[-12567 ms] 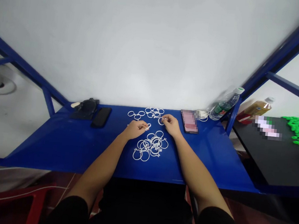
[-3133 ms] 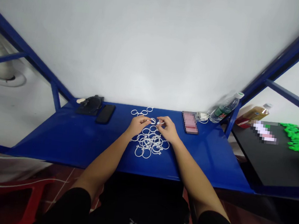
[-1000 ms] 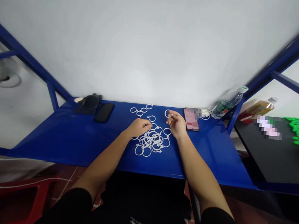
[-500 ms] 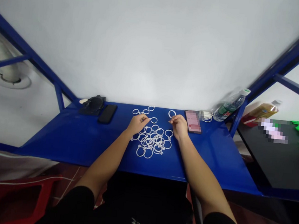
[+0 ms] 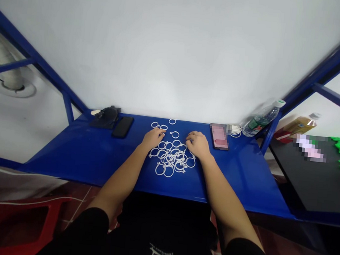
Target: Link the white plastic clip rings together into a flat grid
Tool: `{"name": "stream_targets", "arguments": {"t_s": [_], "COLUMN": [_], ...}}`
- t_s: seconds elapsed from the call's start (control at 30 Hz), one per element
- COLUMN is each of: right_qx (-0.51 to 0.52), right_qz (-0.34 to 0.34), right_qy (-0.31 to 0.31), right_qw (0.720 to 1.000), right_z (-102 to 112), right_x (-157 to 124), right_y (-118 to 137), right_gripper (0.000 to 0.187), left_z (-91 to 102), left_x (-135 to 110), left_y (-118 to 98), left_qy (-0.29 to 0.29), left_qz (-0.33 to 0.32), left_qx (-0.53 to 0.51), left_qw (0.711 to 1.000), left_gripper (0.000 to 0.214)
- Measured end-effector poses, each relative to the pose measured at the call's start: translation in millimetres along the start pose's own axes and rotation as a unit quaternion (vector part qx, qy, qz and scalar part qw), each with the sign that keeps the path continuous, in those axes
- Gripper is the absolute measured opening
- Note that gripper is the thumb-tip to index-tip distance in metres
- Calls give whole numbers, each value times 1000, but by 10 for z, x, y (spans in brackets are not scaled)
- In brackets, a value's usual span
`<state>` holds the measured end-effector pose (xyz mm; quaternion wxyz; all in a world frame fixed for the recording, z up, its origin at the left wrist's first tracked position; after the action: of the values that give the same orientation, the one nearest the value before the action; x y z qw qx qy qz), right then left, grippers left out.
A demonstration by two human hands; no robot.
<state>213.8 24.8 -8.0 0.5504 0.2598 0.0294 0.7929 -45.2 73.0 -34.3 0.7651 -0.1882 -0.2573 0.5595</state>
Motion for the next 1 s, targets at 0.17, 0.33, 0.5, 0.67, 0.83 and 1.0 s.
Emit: {"name": "stream_targets", "arguments": {"t_s": [0.17, 0.33, 0.5, 0.67, 0.83, 1.0], "right_qx": [-26, 19, 6, -42, -44, -33], "right_qz": [5, 84, 96, 39, 21, 27], "right_qy": [6, 76, 133, 131, 148, 104], "right_qw": [1000, 993, 986, 990, 988, 994], "right_z": [30, -126, -247, -193, -216, -203], "right_x": [27, 135, 101, -1, -12, 13], "right_y": [131, 418, 552, 523, 510, 473], "right_gripper": [31, 42, 53, 40, 28, 33], "left_z": [15, 51, 78, 58, 53, 28], "left_x": [-17, -11, -2, -11, -30, -34], "left_y": [-89, -127, -137, -145, -160, -160], "left_qy": [-36, -91, -133, -130, -127, -112], "left_qz": [-27, -29, -23, -14, -25, -29], "left_qx": [-27, -110, -197, -245, -252, -233], "left_qw": [999, 989, 971, 961, 959, 965], "left_gripper": [27, 25, 23, 20, 21, 22]}}
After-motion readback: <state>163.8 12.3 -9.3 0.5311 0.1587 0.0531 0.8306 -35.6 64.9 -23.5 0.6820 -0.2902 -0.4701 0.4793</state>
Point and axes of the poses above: each hand's wrist, its own x-axis towards the middle knuckle, its own z-axis out of the back of the hand, y = z × x, the point moved 3 cm from there along x, towards the middle knuckle, and after that the axes turned 4 degrees about -x, right-handed, at the moved point
